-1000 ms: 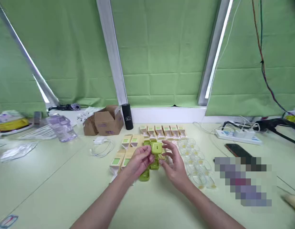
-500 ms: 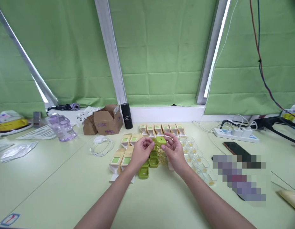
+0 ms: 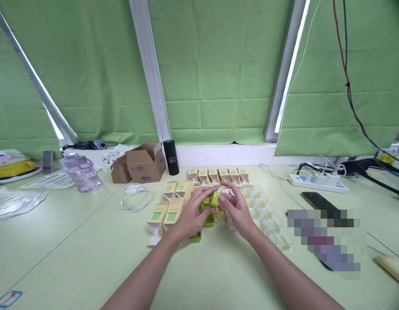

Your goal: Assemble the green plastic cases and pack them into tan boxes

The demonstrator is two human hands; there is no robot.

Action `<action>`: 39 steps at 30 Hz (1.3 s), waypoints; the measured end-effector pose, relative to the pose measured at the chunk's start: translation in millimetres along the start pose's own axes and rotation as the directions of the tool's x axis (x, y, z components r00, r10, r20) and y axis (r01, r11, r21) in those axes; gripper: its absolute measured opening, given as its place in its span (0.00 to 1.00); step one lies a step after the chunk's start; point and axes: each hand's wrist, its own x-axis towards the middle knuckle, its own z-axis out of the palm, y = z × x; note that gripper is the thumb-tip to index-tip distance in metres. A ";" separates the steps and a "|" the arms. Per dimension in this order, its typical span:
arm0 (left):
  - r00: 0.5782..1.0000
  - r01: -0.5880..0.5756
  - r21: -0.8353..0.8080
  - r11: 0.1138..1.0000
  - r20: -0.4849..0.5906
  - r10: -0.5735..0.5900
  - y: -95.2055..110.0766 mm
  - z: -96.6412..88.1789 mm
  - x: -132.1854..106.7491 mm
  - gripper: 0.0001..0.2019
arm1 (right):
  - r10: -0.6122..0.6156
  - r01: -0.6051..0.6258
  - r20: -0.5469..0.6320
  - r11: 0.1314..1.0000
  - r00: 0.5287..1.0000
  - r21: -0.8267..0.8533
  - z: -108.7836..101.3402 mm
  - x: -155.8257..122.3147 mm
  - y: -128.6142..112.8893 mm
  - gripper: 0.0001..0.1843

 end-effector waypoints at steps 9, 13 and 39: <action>0.965 0.139 -0.493 0.859 -0.128 -0.230 -12.4 -0.6 3.7 0.28 | -0.432 0.266 -0.027 0.602 0.902 -0.753 -13.2 -4.5 -2.5 0.07; 0.942 0.101 -0.652 0.751 -0.181 -0.284 -18.5 0.4 5.9 0.32 | -0.456 0.354 0.222 0.227 0.862 -0.908 -12.8 -6.8 -3.1 0.07; 0.919 0.106 -0.873 0.477 -0.097 -0.382 -20.5 0.3 7.1 0.31 | 0.120 0.244 0.223 -0.210 0.967 -0.947 9.5 -18.0 4.5 0.09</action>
